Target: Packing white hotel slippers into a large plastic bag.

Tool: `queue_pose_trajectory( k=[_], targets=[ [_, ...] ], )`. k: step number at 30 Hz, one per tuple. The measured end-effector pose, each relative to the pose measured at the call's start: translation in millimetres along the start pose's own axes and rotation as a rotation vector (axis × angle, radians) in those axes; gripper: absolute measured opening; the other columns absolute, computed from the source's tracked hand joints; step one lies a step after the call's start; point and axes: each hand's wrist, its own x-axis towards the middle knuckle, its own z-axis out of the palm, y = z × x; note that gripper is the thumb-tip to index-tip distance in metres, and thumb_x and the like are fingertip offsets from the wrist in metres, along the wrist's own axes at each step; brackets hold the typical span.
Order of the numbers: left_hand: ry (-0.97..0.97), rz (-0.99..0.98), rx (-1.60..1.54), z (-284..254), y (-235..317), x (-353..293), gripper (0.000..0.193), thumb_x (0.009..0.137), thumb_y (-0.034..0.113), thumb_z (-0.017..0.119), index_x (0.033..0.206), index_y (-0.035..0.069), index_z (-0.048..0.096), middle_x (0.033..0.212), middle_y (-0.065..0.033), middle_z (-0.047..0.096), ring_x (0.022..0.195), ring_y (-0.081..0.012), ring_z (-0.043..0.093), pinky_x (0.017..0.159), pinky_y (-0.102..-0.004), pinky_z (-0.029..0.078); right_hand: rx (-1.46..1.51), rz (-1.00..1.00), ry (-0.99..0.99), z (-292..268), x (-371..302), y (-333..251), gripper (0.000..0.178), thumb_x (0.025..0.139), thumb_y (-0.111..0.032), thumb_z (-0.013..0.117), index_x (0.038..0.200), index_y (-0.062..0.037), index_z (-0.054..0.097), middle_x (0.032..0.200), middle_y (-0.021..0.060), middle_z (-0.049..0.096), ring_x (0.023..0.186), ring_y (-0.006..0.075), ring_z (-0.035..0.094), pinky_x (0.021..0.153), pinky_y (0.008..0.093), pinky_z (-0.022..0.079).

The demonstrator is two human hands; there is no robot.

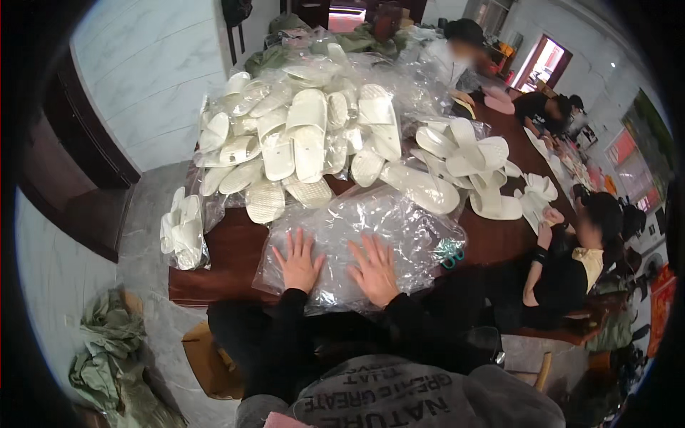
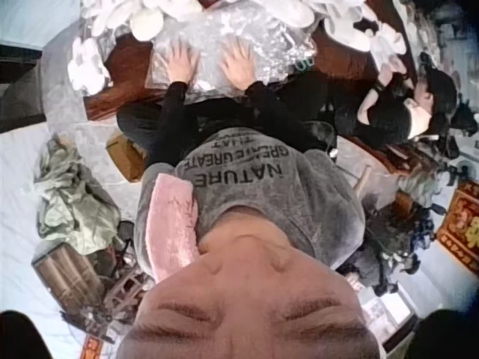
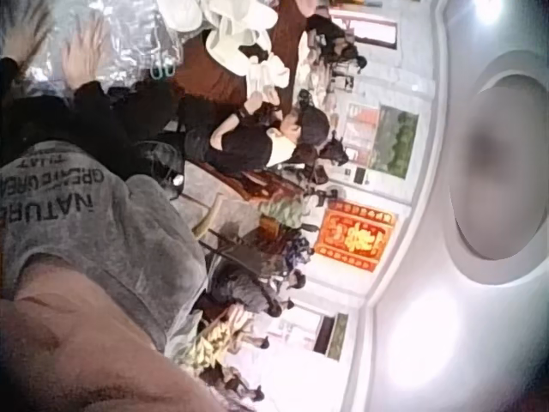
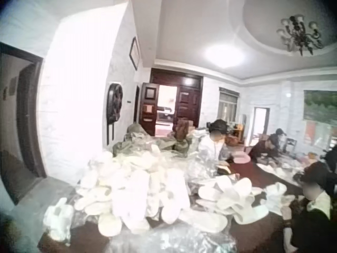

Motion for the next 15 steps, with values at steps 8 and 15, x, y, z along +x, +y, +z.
queue_pose_trajectory(
  k=[8,15],
  targets=[
    [-0.103,0.067,0.15,4.5,-15.1,-1.1,0.067,0.086,0.043,0.061,0.144,0.016,0.042,0.156,-0.0082,0.028,0.147,-0.0331,0.013,0.11,-0.07,0.0,0.238,-0.092,-0.099,25.7,-29.3,-30.2,0.054,0.095,-0.037,0.053,0.142,-0.0127,0.042,0.145,0.0196,0.04,0.129,0.0377,0.043,0.099,0.0555,0.039],
    [-0.154,-0.014,-0.385,-22.7,-36.3,20.0,0.043,0.09,0.026,0.062,0.129,0.01,0.057,0.138,-0.016,0.049,0.134,-0.0335,0.04,0.107,-0.0531,0.031,0.328,0.005,-0.139,50.7,-16.8,1.3,0.05,0.099,-0.036,0.048,0.142,-0.0121,0.041,0.144,0.0207,0.041,0.122,0.0381,0.048,0.1,0.0465,0.041]
  ],
)
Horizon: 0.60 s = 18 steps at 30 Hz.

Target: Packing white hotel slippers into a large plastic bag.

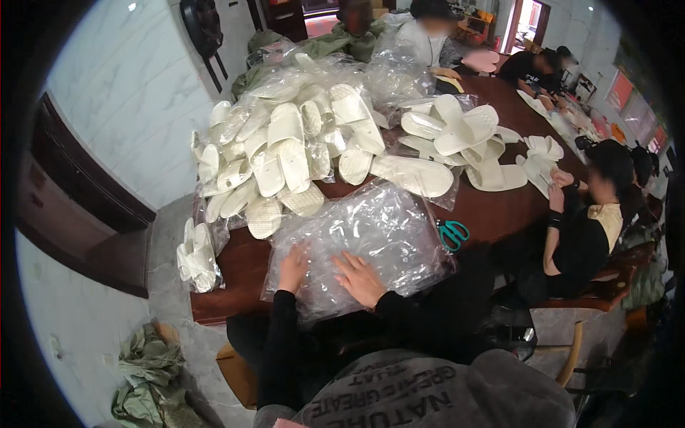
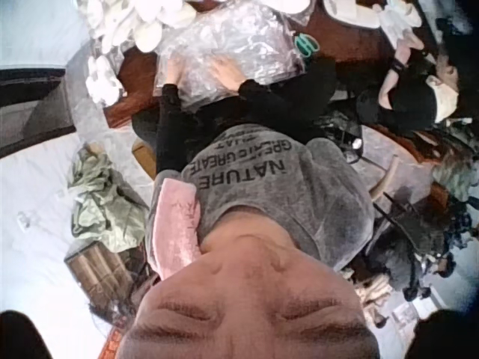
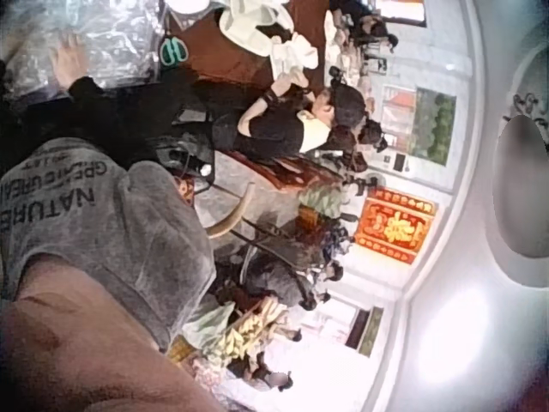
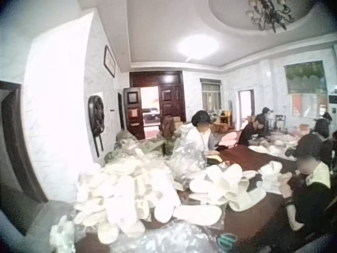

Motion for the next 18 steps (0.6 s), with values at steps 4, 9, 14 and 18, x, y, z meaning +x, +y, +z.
queue_pose_trajectory(
  k=[4,9,14,18],
  targets=[
    [0.553,-0.166,-0.275,-10.2,-30.9,-15.3,0.028,0.098,0.021,0.056,0.119,0.004,0.063,0.108,-0.0081,0.066,0.093,-0.0204,0.064,0.076,-0.0294,0.053,0.003,0.025,-0.082,1.3,1.6,-4.2,0.049,0.099,-0.036,0.047,0.143,-0.0154,0.04,0.147,0.0173,0.037,0.125,0.0361,0.044,0.102,0.0489,0.037],
    [0.139,-0.512,-0.415,-4.7,9.7,-31.9,0.059,0.094,0.041,0.06,0.131,-0.004,0.049,0.098,-0.0117,0.064,0.085,-0.0139,0.06,0.065,-0.0258,0.051,-0.009,0.048,-0.053,4.0,-1.5,1.4,0.05,0.098,-0.036,0.048,0.144,-0.0173,0.04,0.148,0.0158,0.036,0.126,0.0359,0.042,0.101,0.0515,0.037],
    [0.197,-0.59,-0.492,-10.4,28.2,-27.9,0.068,0.087,0.036,0.07,0.137,-0.003,0.044,0.102,-0.0107,0.06,0.083,-0.0168,0.06,0.066,-0.0303,0.052,-0.009,0.039,-0.059,1.5,-0.1,-14.7,0.049,0.098,-0.034,0.05,0.143,-0.0165,0.041,0.146,0.0156,0.038,0.124,0.0362,0.043,0.1,0.0506,0.038],
    [0.142,-0.294,-0.649,-6.2,41.4,-19.8,0.064,0.082,0.002,0.067,0.142,0.008,0.042,0.106,-0.0063,0.053,0.082,-0.0126,0.057,0.065,-0.0246,0.049,0.065,-0.018,0.061,6.0,-2.4,-1.7,0.05,0.093,-0.028,0.058,0.14,-0.0157,0.046,0.142,0.014,0.043,0.122,0.035,0.045,0.099,0.0494,0.039]
  ],
)
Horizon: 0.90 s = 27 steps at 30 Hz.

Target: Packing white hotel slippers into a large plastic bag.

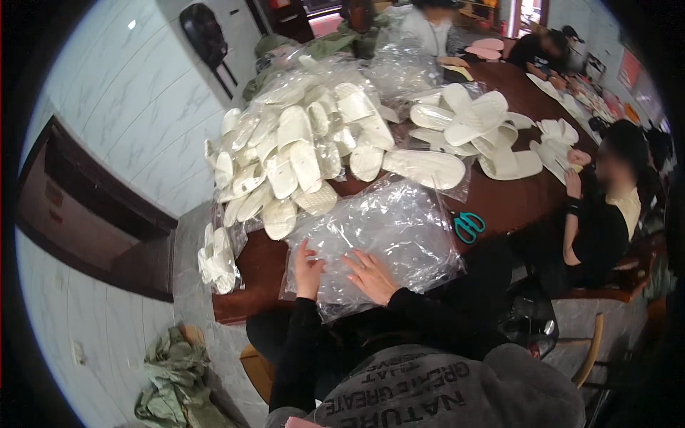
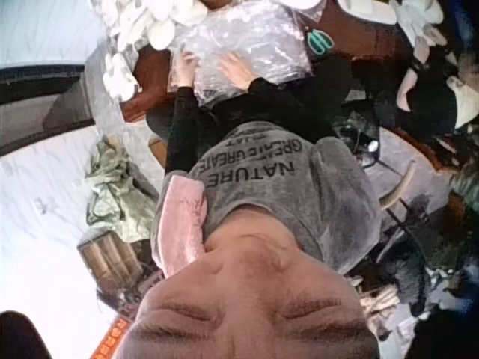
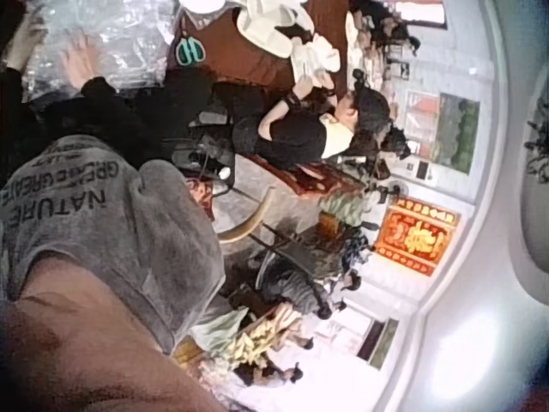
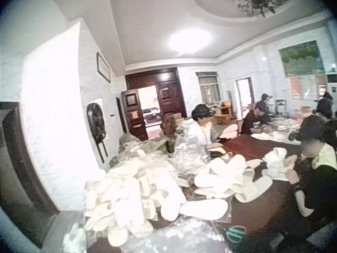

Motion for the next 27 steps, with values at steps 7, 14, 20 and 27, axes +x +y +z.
queue_pose_trajectory(
  k=[7,14,20,27],
  targets=[
    [0.059,0.226,0.355,-72.6,-18.1,26.2,0.065,0.079,-0.009,0.063,0.139,0.01,0.046,0.114,-0.0123,0.058,0.098,-0.0236,0.06,0.085,-0.0324,0.05,-0.266,0.014,0.074,-11.7,2.5,14.7,0.055,0.094,-0.033,0.054,0.145,-0.0155,0.04,0.153,0.0169,0.028,0.143,0.0379,0.022,0.114,0.0587,0.016],
    [0.07,0.567,1.235,8.6,46.5,-26.5,0.059,0.089,0.026,0.062,0.144,0.019,0.041,0.155,-0.0099,0.029,0.144,-0.0371,0.02,0.112,-0.0631,0.013,-0.282,0.095,0.017,1.7,-4.2,23.8,0.057,0.095,-0.034,0.052,0.147,-0.0161,0.036,0.154,0.0169,0.026,0.143,0.0382,0.022,0.114,0.0601,0.014],
    [0.018,0.346,1.254,-10.4,-21.9,-22.8,0.07,0.09,0.047,0.058,0.151,0.026,0.03,0.161,-0.0009,0.015,0.147,-0.0387,0.007,0.108,-0.0722,0.006,-0.422,0.041,-0.012,-13.7,4.5,24.7,0.059,0.096,-0.045,0.046,0.148,-0.0205,0.035,0.157,0.015,0.023,0.145,0.0373,0.019,0.115,0.0598,0.011],
    [0.049,0.394,0.974,-35.4,-31.9,0.2,0.08,0.086,0.057,0.059,0.15,0.018,0.031,0.159,-0.0069,0.023,0.146,-0.0363,0.017,0.109,-0.0696,0.01,-0.125,0.135,-0.016,-24.1,4.0,60.8,0.056,0.093,-0.037,0.056,0.143,-0.0183,0.042,0.152,0.0146,0.031,0.14,0.0378,0.027,0.112,0.0547,0.022]
  ],
)
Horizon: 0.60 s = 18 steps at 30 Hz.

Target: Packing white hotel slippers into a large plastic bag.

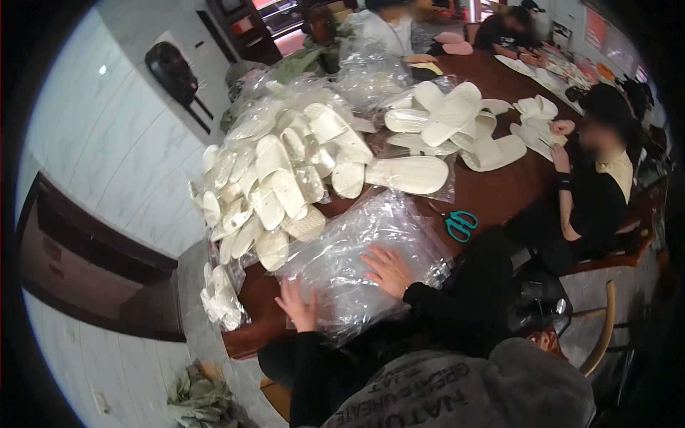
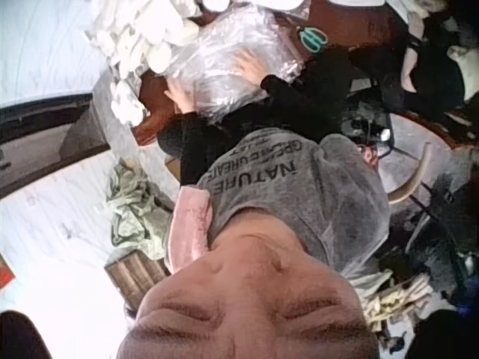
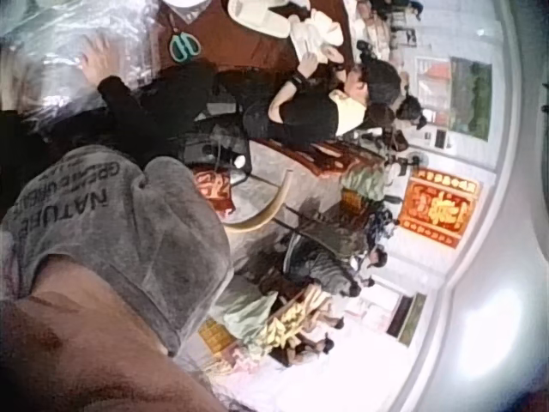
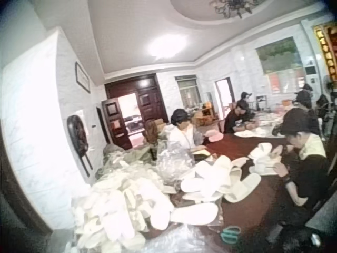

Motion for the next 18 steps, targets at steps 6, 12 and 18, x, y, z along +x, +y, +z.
queue_pose_trajectory(
  k=[6,12,18],
  targets=[
    [0.098,-0.447,-0.051,1.5,-12.8,-0.4,0.077,0.09,0.051,0.058,0.148,0.007,0.031,0.149,-0.0197,0.037,0.135,-0.0383,0.036,0.108,-0.0594,0.025,-0.044,0.142,0.393,-34.0,-29.3,11.5,0.056,0.088,-0.027,0.062,0.139,-0.0109,0.043,0.146,0.0205,0.037,0.132,0.0415,0.036,0.106,0.0512,0.031],
    [0.005,-0.481,-0.47,-16.8,14.7,-6.3,0.076,0.094,0.046,0.055,0.147,-0.002,0.029,0.136,-0.029,0.049,0.126,-0.0407,0.048,0.105,-0.0425,0.037,-0.022,0.401,0.287,-37.0,-42.1,34.3,0.067,0.087,-0.031,0.062,0.143,-0.0063,0.035,0.147,0.0237,0.035,0.134,0.0426,0.034,0.108,0.0531,0.029],
    [-0.043,-0.395,-0.653,-0.1,8.2,-20.8,0.075,0.096,0.038,0.056,0.147,-0.008,0.024,0.147,-0.0294,0.035,0.136,-0.0359,0.039,0.11,-0.0382,0.031,-0.311,0.482,0.439,-57.8,-38.2,59.8,0.07,0.087,-0.035,0.063,0.143,-0.0042,0.035,0.142,0.0228,0.041,0.128,0.0406,0.039,0.109,0.0578,0.026]
  ],
)
